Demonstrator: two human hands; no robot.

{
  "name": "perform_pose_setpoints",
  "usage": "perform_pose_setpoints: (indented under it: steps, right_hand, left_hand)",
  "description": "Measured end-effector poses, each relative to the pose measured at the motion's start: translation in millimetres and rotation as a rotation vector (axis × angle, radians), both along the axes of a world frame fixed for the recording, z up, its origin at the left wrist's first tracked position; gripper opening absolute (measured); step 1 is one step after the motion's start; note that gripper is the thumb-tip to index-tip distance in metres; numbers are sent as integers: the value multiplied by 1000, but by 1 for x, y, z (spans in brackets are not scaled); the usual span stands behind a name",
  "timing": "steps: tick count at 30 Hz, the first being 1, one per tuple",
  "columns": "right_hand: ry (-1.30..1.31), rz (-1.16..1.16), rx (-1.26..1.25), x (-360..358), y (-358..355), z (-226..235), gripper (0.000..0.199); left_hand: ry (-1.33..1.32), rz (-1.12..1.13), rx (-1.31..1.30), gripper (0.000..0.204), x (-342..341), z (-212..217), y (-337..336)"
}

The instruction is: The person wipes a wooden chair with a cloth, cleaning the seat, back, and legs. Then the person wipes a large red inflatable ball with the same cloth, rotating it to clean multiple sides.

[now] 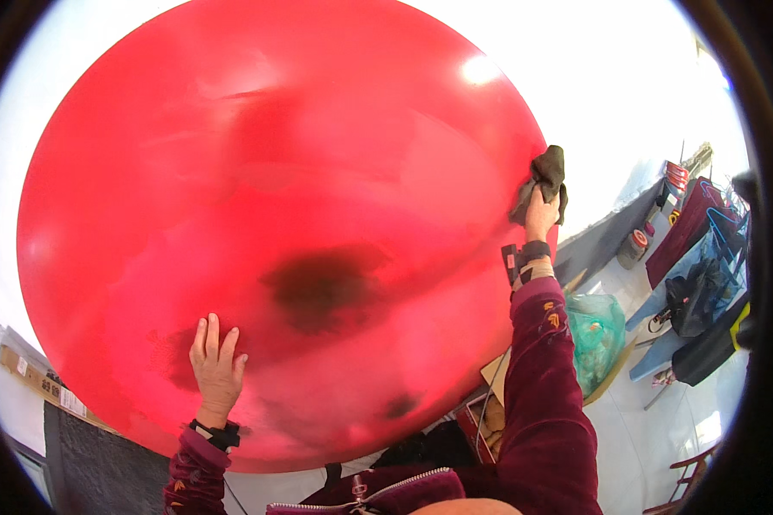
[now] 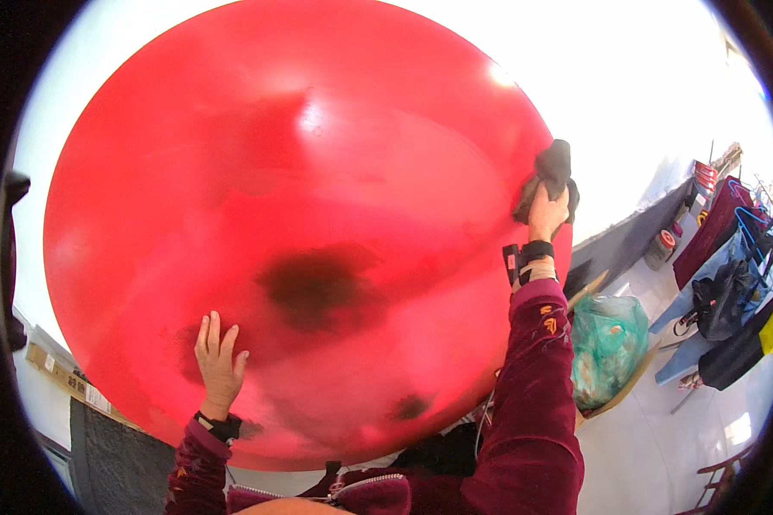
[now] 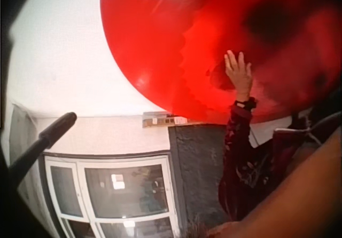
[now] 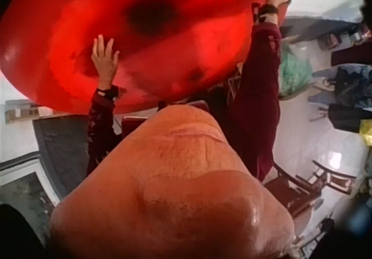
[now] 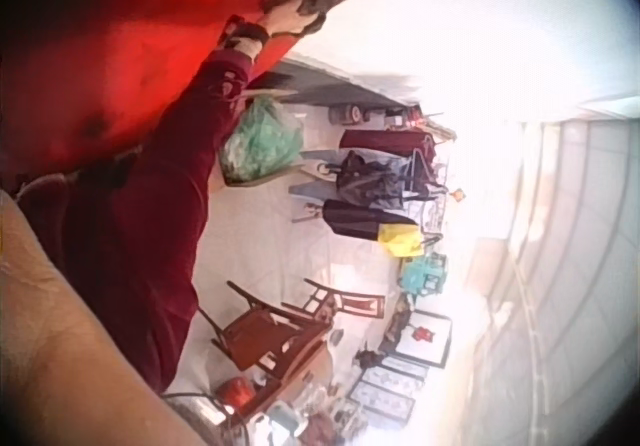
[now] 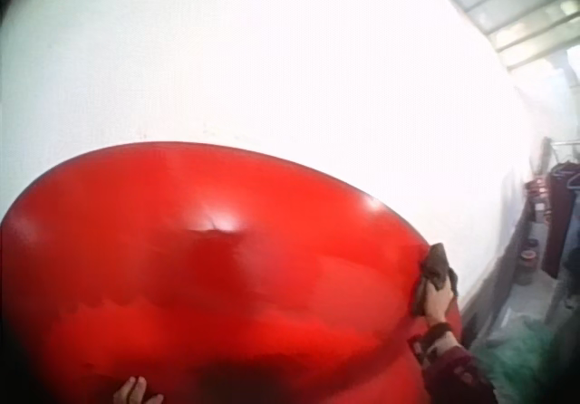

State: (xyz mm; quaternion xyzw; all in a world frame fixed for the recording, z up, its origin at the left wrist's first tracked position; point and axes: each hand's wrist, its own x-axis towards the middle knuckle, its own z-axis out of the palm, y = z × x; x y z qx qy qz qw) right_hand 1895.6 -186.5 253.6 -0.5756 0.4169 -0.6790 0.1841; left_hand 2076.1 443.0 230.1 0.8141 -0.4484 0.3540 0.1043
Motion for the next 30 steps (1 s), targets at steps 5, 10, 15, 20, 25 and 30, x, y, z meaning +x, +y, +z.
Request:
perform_pose_setpoints:
  steps: [5, 10, 15, 20, 25, 30]
  right_hand:
    - [-158, 108, -45, 18, 56, 36, 47]
    - [101, 163, -652, 84, 182, 92, 47]
    - [276, 701, -994, 136, 331, 117, 40]
    - [580, 828, -1349, 151, 431, 80, 29]
    - [491, 843, -1226, 138, 385, 62, 26]
    - [459, 515, -943, 90, 274, 52, 31]
  left_hand:
    - [30, -3, 2, 65, -1, -1, 0]
    - [39, 11, 0, 64, -3, -1, -2]
    - [62, 11, -32, 63, -2, -6, -2]
    - [36, 25, 12, 60, 6, -13, 4]
    - [45, 42, -6, 56, 6, -10, 7]
    - [-7, 19, -17, 50, 1, -2, -3]
